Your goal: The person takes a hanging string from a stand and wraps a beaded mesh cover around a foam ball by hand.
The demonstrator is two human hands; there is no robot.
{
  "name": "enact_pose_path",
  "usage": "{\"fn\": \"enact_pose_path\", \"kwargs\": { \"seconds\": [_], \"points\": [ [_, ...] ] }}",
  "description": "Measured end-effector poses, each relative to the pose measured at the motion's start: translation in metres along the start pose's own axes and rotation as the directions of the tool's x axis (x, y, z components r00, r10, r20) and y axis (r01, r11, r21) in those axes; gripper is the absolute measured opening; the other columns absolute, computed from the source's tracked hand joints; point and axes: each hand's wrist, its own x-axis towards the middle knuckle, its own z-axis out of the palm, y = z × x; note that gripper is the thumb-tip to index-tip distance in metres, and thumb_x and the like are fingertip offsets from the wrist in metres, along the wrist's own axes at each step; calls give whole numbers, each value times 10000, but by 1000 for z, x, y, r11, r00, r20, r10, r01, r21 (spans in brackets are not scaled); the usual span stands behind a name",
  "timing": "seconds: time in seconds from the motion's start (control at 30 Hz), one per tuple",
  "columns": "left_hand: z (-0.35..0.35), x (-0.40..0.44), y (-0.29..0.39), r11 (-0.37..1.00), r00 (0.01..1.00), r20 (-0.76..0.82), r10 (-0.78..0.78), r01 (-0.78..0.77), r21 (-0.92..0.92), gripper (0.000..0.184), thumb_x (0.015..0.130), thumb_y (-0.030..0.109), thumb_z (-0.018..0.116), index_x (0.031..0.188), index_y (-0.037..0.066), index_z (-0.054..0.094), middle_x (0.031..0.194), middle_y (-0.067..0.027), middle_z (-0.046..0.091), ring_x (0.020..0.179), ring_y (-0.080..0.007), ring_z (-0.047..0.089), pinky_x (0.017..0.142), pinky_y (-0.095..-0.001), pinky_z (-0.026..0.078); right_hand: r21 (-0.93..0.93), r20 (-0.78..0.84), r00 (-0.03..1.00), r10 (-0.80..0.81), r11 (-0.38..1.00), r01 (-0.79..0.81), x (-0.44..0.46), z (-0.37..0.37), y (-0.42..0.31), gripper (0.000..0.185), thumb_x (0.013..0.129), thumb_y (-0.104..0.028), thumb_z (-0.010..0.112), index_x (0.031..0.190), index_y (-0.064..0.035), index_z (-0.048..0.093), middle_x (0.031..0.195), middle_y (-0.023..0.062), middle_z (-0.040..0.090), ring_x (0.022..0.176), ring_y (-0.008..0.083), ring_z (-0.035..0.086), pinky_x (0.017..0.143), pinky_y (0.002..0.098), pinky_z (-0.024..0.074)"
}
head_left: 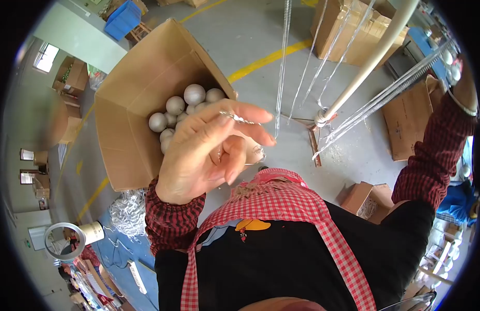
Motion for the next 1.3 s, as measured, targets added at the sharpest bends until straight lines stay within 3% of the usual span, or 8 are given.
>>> {"fn": "enact_pose_path", "kwargs": {
  "seconds": [0.2, 0.33, 0.47, 0.77, 0.87, 0.93, 1.0, 1.3],
  "points": [
    [18, 6, -21, 963, 987, -86, -133, 149, 223, 293, 928, 152, 365, 1061, -56, 523, 892, -141, 617, 494, -70, 499, 415, -152, 361, 526, 253, 961, 109, 819, -232, -62, -19, -68, 497, 781, -218, 654, 1184, -2, 457, 1065, 156, 567, 946, 268, 567, 803, 347, 445],
    [28, 10, -39, 966, 991, -104, -88, 110, 234, 257, 903, 83, 392, 1073, -43, 537, 891, -109, 618, 501, -54, 486, 484, -166, 400, 733, 678, 711, -185, 245, -635, -114, -12, -133, 535, 779, -232, 665, 1206, -1, 440, 1101, 153, 554, 979, 260, 557, 830, 343, 437],
    [25, -8, -58, 877, 946, -305, 106, 55, 477, 214, 891, 78, 464, 1055, -16, 562, 824, -51, 607, 554, -28, 490, 488, -165, 384, -64, 795, 226, -563, -448, -892, -164, -10, -175, 285, 877, -168, 540, 1101, 5, 518, 929, 97, 616, 775, 135, 581, 671, 257, 457],
    [47, -90, -126, 816, 542, -841, -7, 489, 308, 183, 871, 65, 473, 987, -1, 599, 774, -25, 608, 576, -43, 500, 479, -173, 371, -215, 559, -50, -828, -87, -973, -257, -17, -194, 199, 890, -187, 498, 906, -6, 580, 695, 80, 606, 629, 150, 585, 568, 277, 445],
    [72, -99, -150, 808, 356, -913, -197, 586, 54, 175, 860, 106, 497, 948, 6, 610, 733, -65, 616, 578, -78, 519, 484, -213, 392, 199, 652, 18, -758, 148, -969, -312, -14, -176, 193, 839, -195, 539, 823, -11, 594, 707, 138, 598, 623, 270, 578, 584, 338, 437],
    [86, -106, -176, 739, 248, -949, -197, 674, 23, 178, 855, 135, 503, 929, 13, 609, 721, -102, 613, 597, -153, 546, 508, -260, 411, 454, 598, -157, -786, 493, -742, -359, -8, -164, 249, 800, -272, 544, 786, -25, 576, 737, 187, 580, 680, 358, 551, 625, 407, 435],
    [99, -117, -202, 567, 93, -984, -155, 824, -11, 194, 844, 192, 513, 891, 28, 607, 696, -178, 606, 633, -305, 601, 555, -354, 448, 339, 591, -204, -780, 470, -815, -402, -7, -150, 300, 797, -324, 526, 779, -29, 578, 717, 177, 577, 705, 367, 557, 635, 427, 434],
    [177, -172, -292, 274, -260, -939, -225, 908, -317, 208, 822, 270, 498, 878, 87, 580, 740, -214, 599, 715, -391, 581, 577, -464, 436, 447, 508, -541, -670, 742, -500, -550, -30, -39, 219, 794, -249, 489, 831, -66, 604, 829, 154, 605, 839, 355, 578, 701, 439, 468]
  ]
}}
